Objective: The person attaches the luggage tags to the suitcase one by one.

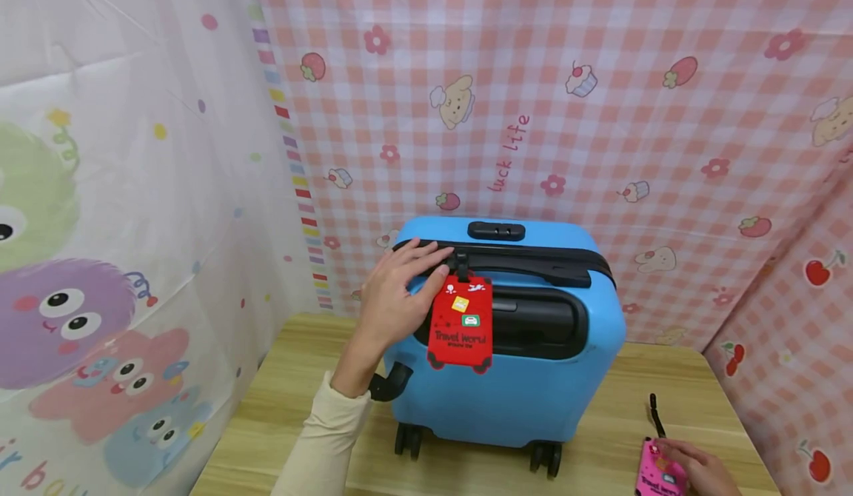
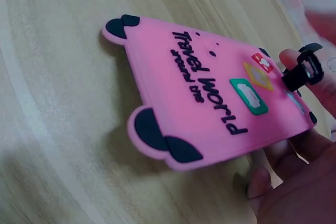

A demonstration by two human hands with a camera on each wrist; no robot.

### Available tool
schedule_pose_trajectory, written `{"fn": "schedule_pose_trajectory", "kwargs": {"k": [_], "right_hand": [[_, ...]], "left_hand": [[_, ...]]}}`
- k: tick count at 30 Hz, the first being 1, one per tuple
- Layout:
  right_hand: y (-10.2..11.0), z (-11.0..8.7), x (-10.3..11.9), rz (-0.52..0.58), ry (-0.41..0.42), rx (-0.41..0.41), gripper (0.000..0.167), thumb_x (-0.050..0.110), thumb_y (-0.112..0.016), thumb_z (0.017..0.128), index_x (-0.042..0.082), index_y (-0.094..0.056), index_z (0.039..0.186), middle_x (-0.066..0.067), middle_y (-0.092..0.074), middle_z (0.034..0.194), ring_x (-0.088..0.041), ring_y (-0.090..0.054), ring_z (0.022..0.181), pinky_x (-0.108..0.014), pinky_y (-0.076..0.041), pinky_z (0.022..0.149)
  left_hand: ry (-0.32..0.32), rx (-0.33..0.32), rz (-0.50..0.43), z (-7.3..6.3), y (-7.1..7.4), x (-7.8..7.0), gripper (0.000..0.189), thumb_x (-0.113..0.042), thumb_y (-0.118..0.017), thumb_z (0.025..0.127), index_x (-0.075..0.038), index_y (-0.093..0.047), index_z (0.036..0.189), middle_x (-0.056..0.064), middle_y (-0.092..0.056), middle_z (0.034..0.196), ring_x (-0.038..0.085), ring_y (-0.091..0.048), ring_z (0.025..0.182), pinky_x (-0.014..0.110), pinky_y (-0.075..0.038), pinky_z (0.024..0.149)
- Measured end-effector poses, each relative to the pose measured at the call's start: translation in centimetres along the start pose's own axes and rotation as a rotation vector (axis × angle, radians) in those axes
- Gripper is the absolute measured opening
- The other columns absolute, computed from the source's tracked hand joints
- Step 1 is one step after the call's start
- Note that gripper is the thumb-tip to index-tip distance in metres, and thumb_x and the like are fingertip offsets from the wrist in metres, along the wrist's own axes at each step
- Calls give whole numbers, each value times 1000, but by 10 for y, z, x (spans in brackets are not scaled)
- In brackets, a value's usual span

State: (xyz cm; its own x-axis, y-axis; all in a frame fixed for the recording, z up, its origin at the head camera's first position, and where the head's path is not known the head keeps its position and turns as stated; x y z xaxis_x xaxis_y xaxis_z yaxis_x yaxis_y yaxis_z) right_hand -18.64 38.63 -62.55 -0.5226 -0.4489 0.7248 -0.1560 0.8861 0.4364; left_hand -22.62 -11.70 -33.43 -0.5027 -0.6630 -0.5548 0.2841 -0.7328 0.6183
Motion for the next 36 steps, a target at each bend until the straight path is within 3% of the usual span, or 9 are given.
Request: {"fn": "schedule_pose_trajectory", "kwargs": {"k": [2, 4, 8, 10, 15, 20, 26, 29, 36], "right_hand": [[-2, 0, 0, 28, -8, 7, 68, 54, -69, 87, 4, -62, 133, -32, -56, 130, -28, -63, 98, -39, -50, 77], [-5, 0, 0, 76, -14, 3, 68, 50, -75, 84, 5, -61, 134, -30, -60, 122, -28, -63, 91, -40, -51, 73], [-11, 0, 1, 134, 0, -43, 62, 31, -80, 82, 4, -59, 135, -10, -67, 97, -23, -61, 75, -39, -50, 64], [-12, 0, 3, 97, 35, -69, 57, 28, -77, 85, 3, -60, 133, -8, -67, 95, -21, -59, 74, -37, -49, 63], [-12, 1, 9, -27, 118, -135, 43, 30, -69, 92, 2, -67, 125, -19, -69, 112, -21, -63, 89, -32, -48, 69], [-9, -7, 23, -5, 135, -142, 39, 28, -63, 97, 3, -66, 128, -25, -64, 123, -27, -65, 96, -37, -54, 72], [0, -24, 47, 30, 189, -167, 45, 34, -60, 99, 6, -62, 134, -23, -59, 132, 1, -59, 87, -28, -54, 73], [4, -35, 63, -9, 230, -195, 48, 36, -55, 101, 5, -57, 138, -20, -59, 133, 5, -56, 86, -26, -52, 72], [9, -64, 102, 13, 377, -250, 52, 39, -50, 103, 2, -55, 140, 18, -62, 109, -1, -61, 85, -27, -55, 71]], "left_hand": [[5, 0, 1, 0, 0, 0, 38, -39, -53, 99, -27, -65, 134, 1, -59, 141, 21, -41, 142, 55, -22, 119], [11, 1, 2, 0, 0, -1, 38, -39, -54, 99, -27, -65, 134, 1, -59, 141, 21, -40, 142, 55, -21, 119], [20, -2, 1, 1, -1, -2, 38, -38, -55, 99, -27, -65, 133, 0, -58, 141, 21, -40, 142, 56, -21, 119], [27, -1, 0, 1, -2, -2, 38, -38, -55, 99, -27, -65, 133, 0, -58, 141, 21, -40, 143, 55, -20, 119], [40, 0, -7, 2, -4, -2, 37, -37, -55, 99, -26, -65, 133, 1, -59, 141, 21, -39, 143, 55, -20, 119], [42, -15, -4, 3, -3, -2, 36, -37, -56, 99, -27, -67, 131, 0, -60, 140, 21, -40, 142, 56, -21, 119], [47, -25, -4, 4, -3, -3, 36, -38, -56, 98, -27, -67, 130, -1, -60, 139, 20, -40, 142, 55, -21, 119], [49, -24, -7, 4, -3, -4, 36, -38, -56, 99, -26, -67, 130, -1, -60, 139, 20, -40, 142, 55, -21, 119], [53, -18, -18, 5, -5, -4, 36, -37, -56, 99, -25, -67, 131, 0, -60, 140, 21, -39, 143, 53, -18, 120]]}}
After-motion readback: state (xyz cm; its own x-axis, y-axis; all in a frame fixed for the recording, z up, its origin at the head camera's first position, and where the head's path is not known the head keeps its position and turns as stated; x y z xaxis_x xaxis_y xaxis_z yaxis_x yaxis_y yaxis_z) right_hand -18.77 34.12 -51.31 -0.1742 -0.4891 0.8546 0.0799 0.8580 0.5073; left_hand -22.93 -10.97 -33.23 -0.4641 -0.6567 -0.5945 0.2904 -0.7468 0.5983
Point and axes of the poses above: each hand's wrist, its own z-axis towards the middle knuckle, its own y-axis out of the back of the hand, x = y × z, the point moved 1 cm from there along z, towards the middle knuckle
